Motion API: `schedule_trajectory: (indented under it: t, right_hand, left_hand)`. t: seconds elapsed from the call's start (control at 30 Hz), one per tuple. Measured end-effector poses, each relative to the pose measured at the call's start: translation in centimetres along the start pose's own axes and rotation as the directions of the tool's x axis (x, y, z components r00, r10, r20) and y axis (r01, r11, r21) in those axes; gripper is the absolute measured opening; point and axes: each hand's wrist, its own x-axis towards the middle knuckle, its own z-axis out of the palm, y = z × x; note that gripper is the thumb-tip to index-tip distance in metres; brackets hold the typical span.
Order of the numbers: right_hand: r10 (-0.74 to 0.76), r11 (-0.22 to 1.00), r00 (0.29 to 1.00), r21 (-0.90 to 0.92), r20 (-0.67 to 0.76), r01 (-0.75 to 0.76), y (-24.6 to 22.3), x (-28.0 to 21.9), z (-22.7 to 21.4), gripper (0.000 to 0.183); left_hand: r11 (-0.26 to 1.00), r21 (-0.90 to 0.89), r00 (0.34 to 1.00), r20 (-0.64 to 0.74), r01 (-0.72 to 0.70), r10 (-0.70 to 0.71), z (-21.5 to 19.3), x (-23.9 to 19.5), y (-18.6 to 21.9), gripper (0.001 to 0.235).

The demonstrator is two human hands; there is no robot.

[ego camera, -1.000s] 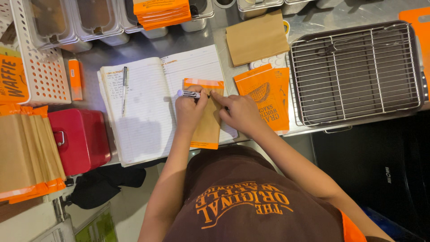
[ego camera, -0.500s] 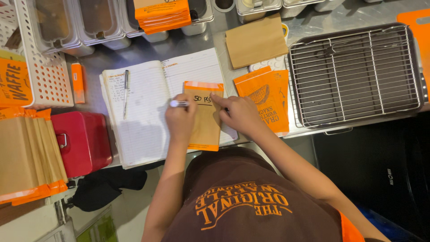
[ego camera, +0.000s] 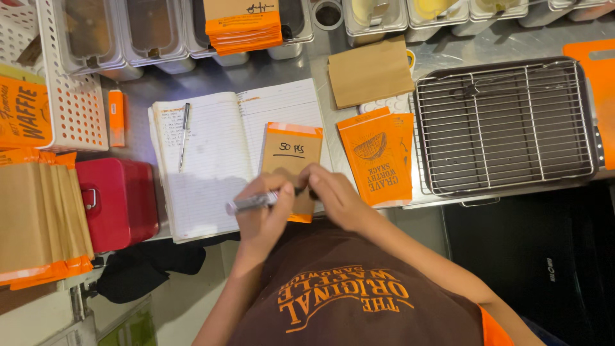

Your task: The person counts and stacks orange branded paper packets, then places them into a brown paper bag. They write on the bag with a marker and set it aside on a stainless steel counter.

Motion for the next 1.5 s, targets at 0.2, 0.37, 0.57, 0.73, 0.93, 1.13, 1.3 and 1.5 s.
schedule_trajectory:
  t: [0.2, 0.37, 0.57, 0.73, 0.93, 1.13, 1.3, 1.5]
  right_hand:
    - [-0.035, 0.965, 0.996, 0.263, 0.084, 0.011, -0.7, -1.0, 1.8, 0.044]
    - [-0.020, 0.952, 0.994, 0.305, 0.106, -0.013, -0.3, -0.7, 2.4, 0.048]
    - [-0.046, 0.941, 0.989, 0.338, 0.143, -0.005, -0.2, -1.6, 2.6, 0.060]
    - [-0.103, 0.911, 0.986, 0.411, 0.130, 0.041, 0.0, -0.9, 2.9, 0.068]
    - [0.111, 0.857, 0.989, 0.494, 0.101, -0.147, 1.1, -0.6, 3.4, 0.067]
    - [0.017, 0.979, 1.000, 0.203, 0.010, -0.018, 0.2, -0.4, 3.3, 0.067]
    - [0.157, 0.987, 0.987, 0.018, 0.026, -0.158, -0.8, 0.3, 1.8, 0.053]
    - [0.089, 0.996, 0.985, -0.006, -0.149, -0.091, 3.9, 0.0, 1.5, 0.049]
  left_hand:
    - [0.902, 0.246, 0.928, -0.019, -0.355, 0.371, 2.0, -1.4, 1.0, 0.012]
    - [0.815, 0.323, 0.861, -0.002, -0.481, 0.508, 1.1, -2.5, 1.8, 0.018]
    - [0.844, 0.318, 0.897, 0.053, -0.432, 0.439, 1.8, -2.9, 0.2, 0.022]
    - [0.794, 0.470, 0.913, 0.076, -0.386, 0.400, 2.1, -2.1, -0.8, 0.025]
    - [0.875, 0.403, 0.963, 0.089, -0.269, 0.255, -0.3, -1.0, 3.7, 0.064]
    - [0.703, 0.597, 0.893, 0.054, -0.387, 0.446, -2.7, -0.2, 9.5, 0.067]
    - [0.688, 0.710, 0.877, 0.228, 0.148, -0.424, -2.0, 0.5, 7.5, 0.048]
    - [0.684, 0.639, 0.916, -0.083, 0.351, -0.393, -7.2, -1.1, -0.8, 0.026]
